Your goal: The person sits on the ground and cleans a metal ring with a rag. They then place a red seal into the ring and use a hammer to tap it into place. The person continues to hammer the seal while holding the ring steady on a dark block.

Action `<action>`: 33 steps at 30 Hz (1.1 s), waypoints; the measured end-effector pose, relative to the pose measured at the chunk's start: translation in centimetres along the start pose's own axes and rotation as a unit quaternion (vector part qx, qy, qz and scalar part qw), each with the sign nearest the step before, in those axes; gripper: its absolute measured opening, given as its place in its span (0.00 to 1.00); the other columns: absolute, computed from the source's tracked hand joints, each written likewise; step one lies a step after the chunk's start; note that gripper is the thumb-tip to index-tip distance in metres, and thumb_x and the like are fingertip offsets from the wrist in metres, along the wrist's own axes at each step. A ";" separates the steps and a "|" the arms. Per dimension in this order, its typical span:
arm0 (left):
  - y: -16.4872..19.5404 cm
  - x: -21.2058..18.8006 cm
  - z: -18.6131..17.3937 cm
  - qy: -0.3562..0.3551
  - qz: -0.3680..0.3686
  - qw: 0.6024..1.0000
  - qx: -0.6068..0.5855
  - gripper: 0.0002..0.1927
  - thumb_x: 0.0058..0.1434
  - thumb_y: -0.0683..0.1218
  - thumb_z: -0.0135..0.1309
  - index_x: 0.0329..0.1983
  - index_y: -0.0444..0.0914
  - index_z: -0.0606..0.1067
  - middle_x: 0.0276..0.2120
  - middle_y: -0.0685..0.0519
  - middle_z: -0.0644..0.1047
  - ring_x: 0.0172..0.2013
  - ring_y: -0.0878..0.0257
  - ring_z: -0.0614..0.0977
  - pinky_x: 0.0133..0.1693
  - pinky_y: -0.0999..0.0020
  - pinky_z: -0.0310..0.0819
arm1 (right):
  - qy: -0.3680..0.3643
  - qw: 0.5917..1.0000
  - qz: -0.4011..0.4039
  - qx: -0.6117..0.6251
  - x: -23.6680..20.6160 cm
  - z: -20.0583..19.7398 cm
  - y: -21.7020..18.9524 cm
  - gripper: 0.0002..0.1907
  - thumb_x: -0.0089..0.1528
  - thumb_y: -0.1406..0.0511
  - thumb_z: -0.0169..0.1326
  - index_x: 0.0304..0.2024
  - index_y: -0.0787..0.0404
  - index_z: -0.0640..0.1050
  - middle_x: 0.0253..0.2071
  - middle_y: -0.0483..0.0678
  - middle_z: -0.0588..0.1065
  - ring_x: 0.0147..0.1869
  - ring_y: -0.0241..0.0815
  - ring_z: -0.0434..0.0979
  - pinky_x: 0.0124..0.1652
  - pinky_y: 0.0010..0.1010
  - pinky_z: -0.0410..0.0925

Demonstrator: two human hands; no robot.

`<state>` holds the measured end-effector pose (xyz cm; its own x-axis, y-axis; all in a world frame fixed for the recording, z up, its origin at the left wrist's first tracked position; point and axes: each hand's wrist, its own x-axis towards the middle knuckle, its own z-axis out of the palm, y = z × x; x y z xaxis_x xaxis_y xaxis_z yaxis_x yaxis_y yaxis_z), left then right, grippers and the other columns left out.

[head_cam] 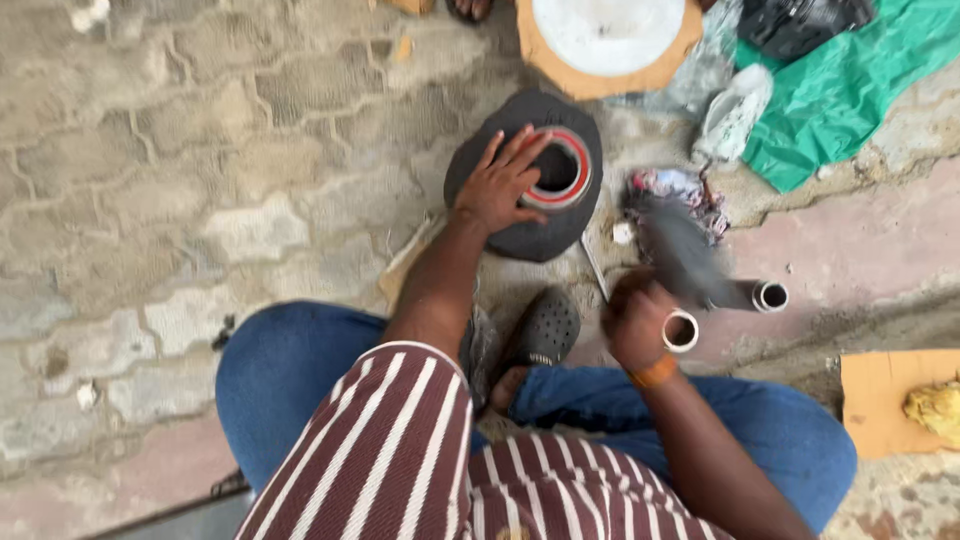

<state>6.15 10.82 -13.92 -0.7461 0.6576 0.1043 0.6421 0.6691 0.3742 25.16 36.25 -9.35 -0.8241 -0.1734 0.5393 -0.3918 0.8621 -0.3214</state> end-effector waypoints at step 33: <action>9.2 1.2 2.5 0.018 -0.357 0.933 0.038 0.34 0.63 0.69 0.56 0.49 0.34 0.73 0.78 0.41 0.39 0.77 0.44 0.37 0.72 0.37 0.32 | -0.081 0.740 0.487 0.457 -0.4 0.1 2.5 0.21 0.75 0.52 0.40 0.34 0.58 0.69 0.21 0.40 0.66 0.19 0.32 0.62 0.19 0.28 0.59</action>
<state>11.58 18.64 -12.62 -0.9931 0.0242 -0.1151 -0.0109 0.9555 0.2947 24.53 38.43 -10.46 -0.9067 0.1992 -0.3717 0.3686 -0.0539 -0.9280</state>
